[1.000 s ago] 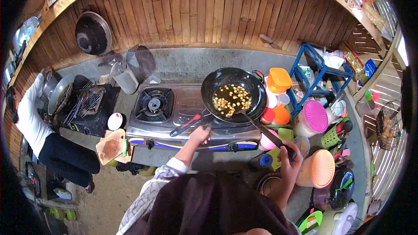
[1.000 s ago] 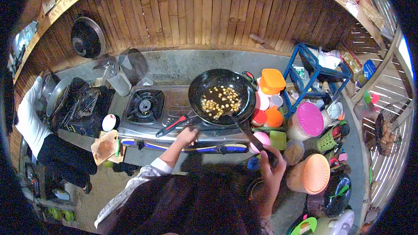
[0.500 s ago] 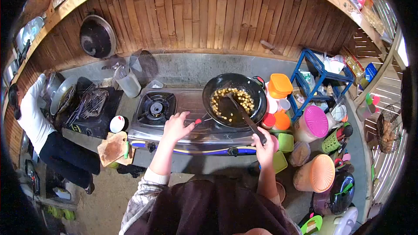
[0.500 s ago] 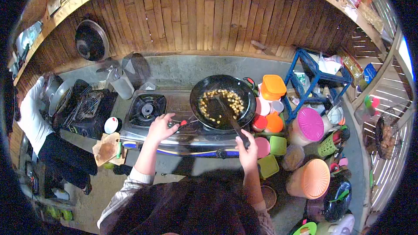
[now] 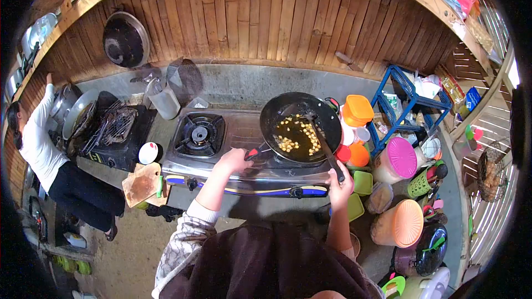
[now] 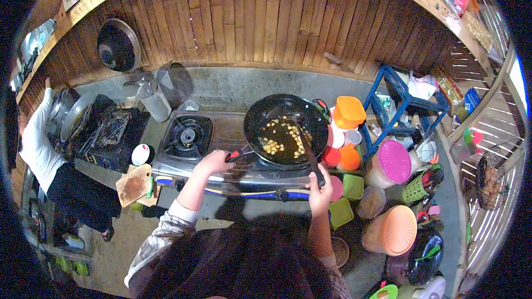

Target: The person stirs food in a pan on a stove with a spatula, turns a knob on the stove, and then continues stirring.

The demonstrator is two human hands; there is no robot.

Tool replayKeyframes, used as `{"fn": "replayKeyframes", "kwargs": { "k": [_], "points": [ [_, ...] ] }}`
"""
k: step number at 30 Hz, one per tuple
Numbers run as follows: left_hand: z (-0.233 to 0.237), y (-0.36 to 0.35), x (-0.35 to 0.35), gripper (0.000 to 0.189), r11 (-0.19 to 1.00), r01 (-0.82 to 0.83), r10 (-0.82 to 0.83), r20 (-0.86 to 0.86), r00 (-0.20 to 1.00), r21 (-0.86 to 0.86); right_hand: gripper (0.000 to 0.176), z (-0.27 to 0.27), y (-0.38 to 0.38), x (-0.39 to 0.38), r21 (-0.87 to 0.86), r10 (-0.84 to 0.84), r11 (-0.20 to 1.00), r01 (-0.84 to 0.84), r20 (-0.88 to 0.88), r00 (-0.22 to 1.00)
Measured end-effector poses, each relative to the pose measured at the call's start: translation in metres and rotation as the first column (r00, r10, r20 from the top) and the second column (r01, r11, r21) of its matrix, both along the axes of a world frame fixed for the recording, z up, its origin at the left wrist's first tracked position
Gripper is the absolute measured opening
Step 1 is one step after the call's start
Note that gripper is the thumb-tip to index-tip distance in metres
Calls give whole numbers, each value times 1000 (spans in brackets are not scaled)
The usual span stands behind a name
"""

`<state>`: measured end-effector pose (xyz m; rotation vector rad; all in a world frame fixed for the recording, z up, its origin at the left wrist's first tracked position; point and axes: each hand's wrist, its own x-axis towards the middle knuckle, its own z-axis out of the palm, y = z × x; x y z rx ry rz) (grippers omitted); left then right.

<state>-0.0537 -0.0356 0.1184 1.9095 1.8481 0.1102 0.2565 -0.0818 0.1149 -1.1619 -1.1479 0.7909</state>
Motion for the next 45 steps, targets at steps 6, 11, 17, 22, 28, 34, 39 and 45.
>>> {"fn": "replayKeyframes", "kwargs": {
  "k": [6, 11, 17, 22, 28, 34, 39, 45],
  "points": [
    [-1, 1, -1, 46, 1000, 27, -25, 228, 973, -7, 24, 17, -24, 20, 38, -55, 998, 53, 51, 997],
    [-4, 0, 1, 63, 997, -25, 15, 139, 990, 70, 21, 17, -40, 41, 104, -78, 992, 76, 20, 997],
    [-1, 3, 2, 65, 995, -70, 81, 186, 979, -64, 13, 56, -71, 53, 31, -159, 987, 158, 39, 986],
    [-3, 3, 2, 66, 995, -64, 79, 225, 971, -72, 13, 64, -85, 68, 59, -180, 982, 179, 4, 984],
    [7, -2, 6, 62, 975, -98, 163, 342, 926, -198, 14, 72, -97, 78, 74, -255, 964, 254, -5, 967],
    [-8, 2, 5, 57, 975, -123, 186, 376, 908, -184, 12, 72, -94, 72, 37, -215, 976, 213, 56, 975],
    [1, 0, 8, 56, 969, -127, 200, 375, 905, -211, 11, 69, -88, 60, -5, -132, 991, 132, 25, 991],
    [-5, 2, 6, 54, 969, -124, 200, 386, 901, -215, 16, 58, -78, 47, -83, -58, 995, 60, 27, 998]
  ]
}}
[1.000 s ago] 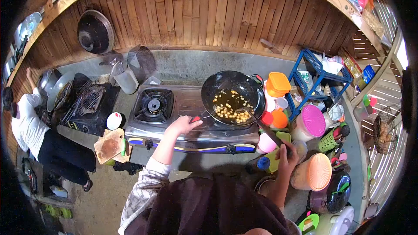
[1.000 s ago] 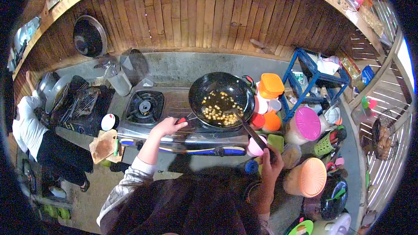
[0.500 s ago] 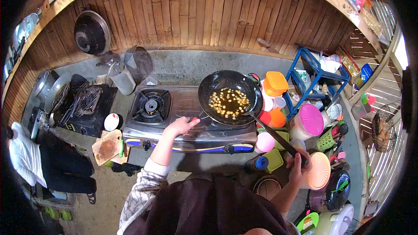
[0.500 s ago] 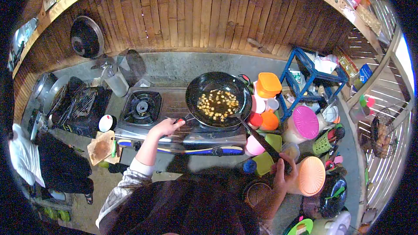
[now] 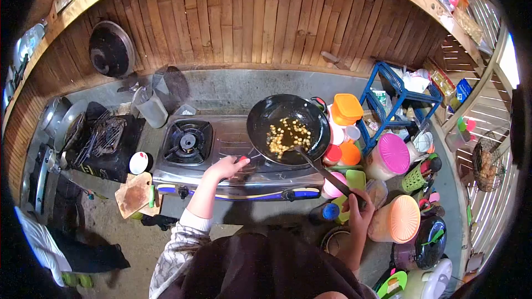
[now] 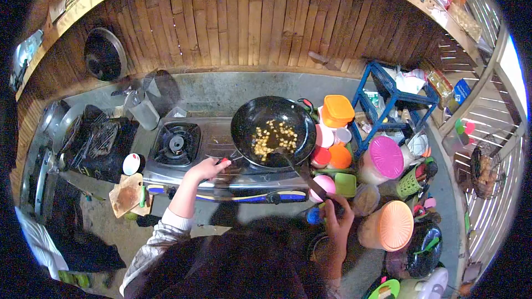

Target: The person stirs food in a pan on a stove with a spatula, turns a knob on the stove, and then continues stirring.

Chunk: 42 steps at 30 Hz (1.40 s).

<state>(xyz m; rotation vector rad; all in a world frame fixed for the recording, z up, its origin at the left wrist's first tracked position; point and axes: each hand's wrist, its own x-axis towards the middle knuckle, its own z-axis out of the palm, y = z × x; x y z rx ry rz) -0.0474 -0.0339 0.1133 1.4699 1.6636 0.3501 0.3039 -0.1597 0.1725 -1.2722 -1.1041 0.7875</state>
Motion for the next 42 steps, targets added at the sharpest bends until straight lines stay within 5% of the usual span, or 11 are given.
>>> {"fn": "replayKeyframes", "kwargs": {
  "k": [8, 11, 16, 23, 30, 34, 42],
  "points": [
    [-4, 3, -2, 55, 1000, -1, 1, 11, 1000, -26, 25, -20, 30, -26, 52, 161, 987, -155, -143, 977],
    [2, 1, 0, 56, 999, 25, -26, -30, 999, -25, 31, -27, 47, -41, 73, 145, 986, -147, 37, 989],
    [1, 0, 2, 61, 999, 32, -33, -42, 999, -14, 38, -51, 68, -62, -64, 229, 971, -230, -26, 973],
    [1, -2, 6, 66, 997, 79, -77, -88, 993, 16, 42, -62, 66, -73, -154, 285, 954, -258, 196, 938],
    [0, -1, 5, 64, 996, 88, -89, -45, 995, -22, 32, -43, 37, -45, -239, 246, 948, -209, 136, 960],
    [-2, 1, -1, 59, 989, 116, -104, 120, 987, -96, 23, -23, 18, -31, -176, 89, 980, -94, -34, 995],
    [-12, 0, -19, 46, 949, 210, -28, 597, 802, -237, 17, 18, -11, -23, -108, -76, 991, 84, 76, 994]
  ]
}}
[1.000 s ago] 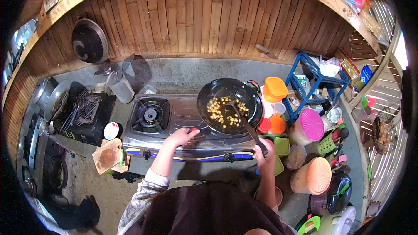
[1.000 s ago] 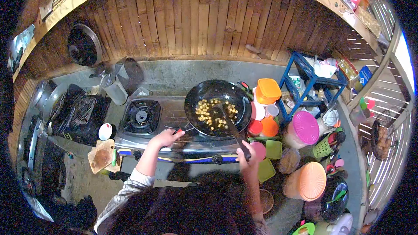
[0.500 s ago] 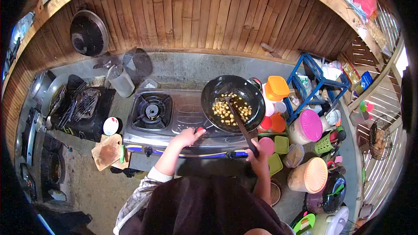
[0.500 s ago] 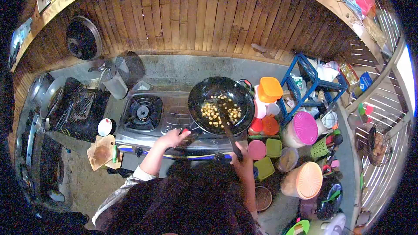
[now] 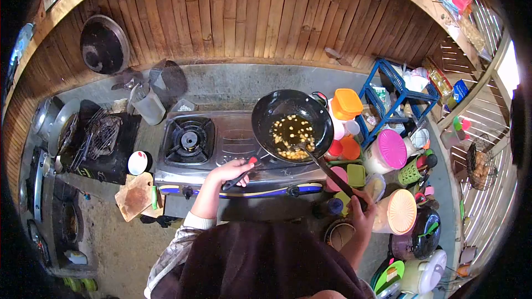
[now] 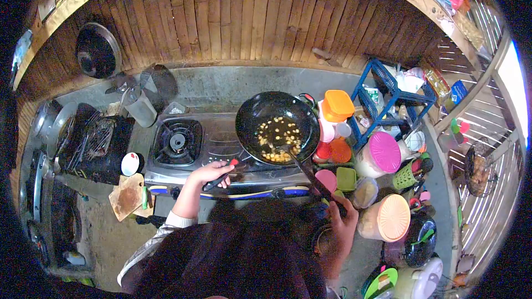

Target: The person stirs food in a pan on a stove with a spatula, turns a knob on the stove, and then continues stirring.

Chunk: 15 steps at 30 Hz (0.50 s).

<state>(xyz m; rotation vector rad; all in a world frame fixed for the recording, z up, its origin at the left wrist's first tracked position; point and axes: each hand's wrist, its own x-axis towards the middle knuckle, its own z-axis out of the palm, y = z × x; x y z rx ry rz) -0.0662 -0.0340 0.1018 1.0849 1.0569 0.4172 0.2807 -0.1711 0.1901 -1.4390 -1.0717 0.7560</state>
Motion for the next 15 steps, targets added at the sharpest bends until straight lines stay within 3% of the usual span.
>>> {"fn": "replayKeyframes", "kwargs": {
  "k": [4, 7, 10, 12, 13, 15],
  "points": [
    [2, -2, -5, 27, 996, 50, -39, 147, 988, -69, 17, 6, -1, -2, -55, 40, 998, -43, -53, 998],
    [-8, 1, -5, 25, 997, 71, -64, 217, 974, -26, 19, -2, 6, -3, -112, 75, 992, -64, 97, 992],
    [-3, -3, -2, 27, 993, 58, -30, 244, 969, -107, 21, -38, 24, -1, -26, 143, 989, -142, 54, 988],
    [-4, -3, -1, 31, 991, 58, -29, 233, 972, -119, 26, -45, 34, -8, -52, 178, 984, -171, 169, 969],
    [-4, -3, -1, 35, 989, 61, -31, 223, 974, -131, 30, -47, 38, -12, -71, 215, 975, -209, 78, 974],
    [-3, -3, 1, 44, 991, 54, -35, 142, 989, -126, 30, -61, 52, -14, -117, 253, 964, -237, 144, 957]
  ]
}}
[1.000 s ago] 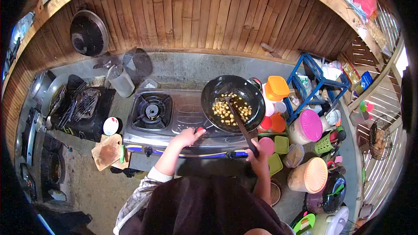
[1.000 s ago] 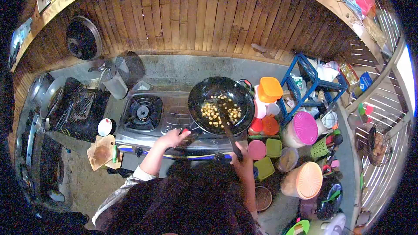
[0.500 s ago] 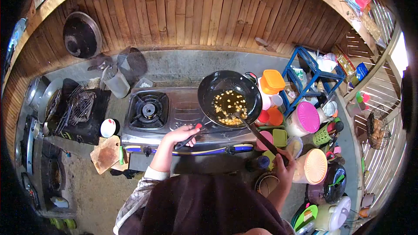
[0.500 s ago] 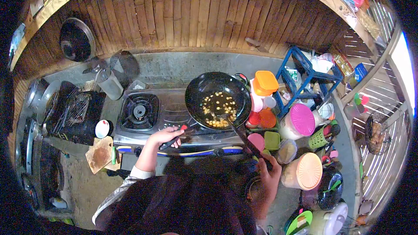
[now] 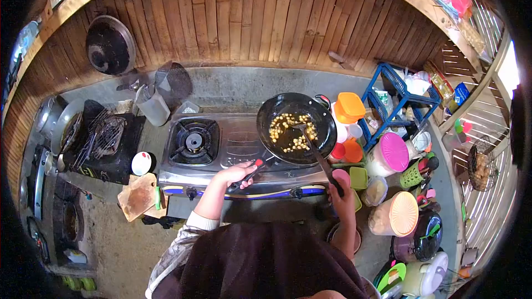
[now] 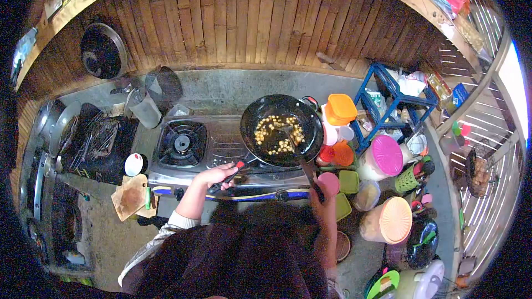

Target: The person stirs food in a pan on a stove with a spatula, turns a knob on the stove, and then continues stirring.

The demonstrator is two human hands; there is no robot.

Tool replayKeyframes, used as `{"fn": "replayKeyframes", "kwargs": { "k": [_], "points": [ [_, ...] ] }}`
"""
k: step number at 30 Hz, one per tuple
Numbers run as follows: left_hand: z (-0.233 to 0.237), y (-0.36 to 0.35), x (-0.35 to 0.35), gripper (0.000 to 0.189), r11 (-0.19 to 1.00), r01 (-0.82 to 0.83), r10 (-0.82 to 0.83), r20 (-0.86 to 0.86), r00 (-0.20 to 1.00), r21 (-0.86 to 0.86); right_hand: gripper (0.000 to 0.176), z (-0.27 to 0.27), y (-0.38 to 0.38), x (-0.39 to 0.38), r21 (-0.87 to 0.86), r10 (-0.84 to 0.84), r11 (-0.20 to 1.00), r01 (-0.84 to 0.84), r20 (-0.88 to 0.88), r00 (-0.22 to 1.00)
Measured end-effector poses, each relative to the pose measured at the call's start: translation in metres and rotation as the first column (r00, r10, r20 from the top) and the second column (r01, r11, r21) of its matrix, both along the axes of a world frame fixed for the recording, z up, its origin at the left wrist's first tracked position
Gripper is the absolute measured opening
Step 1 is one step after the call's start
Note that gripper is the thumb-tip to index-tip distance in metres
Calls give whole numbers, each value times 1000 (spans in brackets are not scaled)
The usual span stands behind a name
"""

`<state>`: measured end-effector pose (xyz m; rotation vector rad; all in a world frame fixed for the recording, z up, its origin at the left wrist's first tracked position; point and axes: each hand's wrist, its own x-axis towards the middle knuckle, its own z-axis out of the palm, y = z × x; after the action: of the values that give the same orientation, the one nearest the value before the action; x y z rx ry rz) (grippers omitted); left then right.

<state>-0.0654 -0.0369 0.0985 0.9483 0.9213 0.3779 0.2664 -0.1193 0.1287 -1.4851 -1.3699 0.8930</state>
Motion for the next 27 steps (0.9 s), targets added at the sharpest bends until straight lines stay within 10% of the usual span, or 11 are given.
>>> {"fn": "replayKeyframes", "kwargs": {
  "k": [2, 11, 19, 27],
  "points": [
    [6, -2, 2, 44, 1000, -17, 18, -45, 999, 24, 29, -7, 13, -11, 223, 30, 973, -54, 110, 993],
    [7, -2, 3, 42, 998, 1, 5, -98, 995, 61, 31, -59, 58, -28, 199, 9, 980, -21, 59, 998],
    [3, -2, 5, 40, 995, 1, 11, -119, 993, 100, 24, 13, 12, -27, 270, -133, 962, 49, 300, 945],
    [2, -1, 6, 42, 997, -6, 15, -127, 992, 71, 29, 25, -26, 20, -7, -110, 994, 113, 174, 979]
  ]
}}
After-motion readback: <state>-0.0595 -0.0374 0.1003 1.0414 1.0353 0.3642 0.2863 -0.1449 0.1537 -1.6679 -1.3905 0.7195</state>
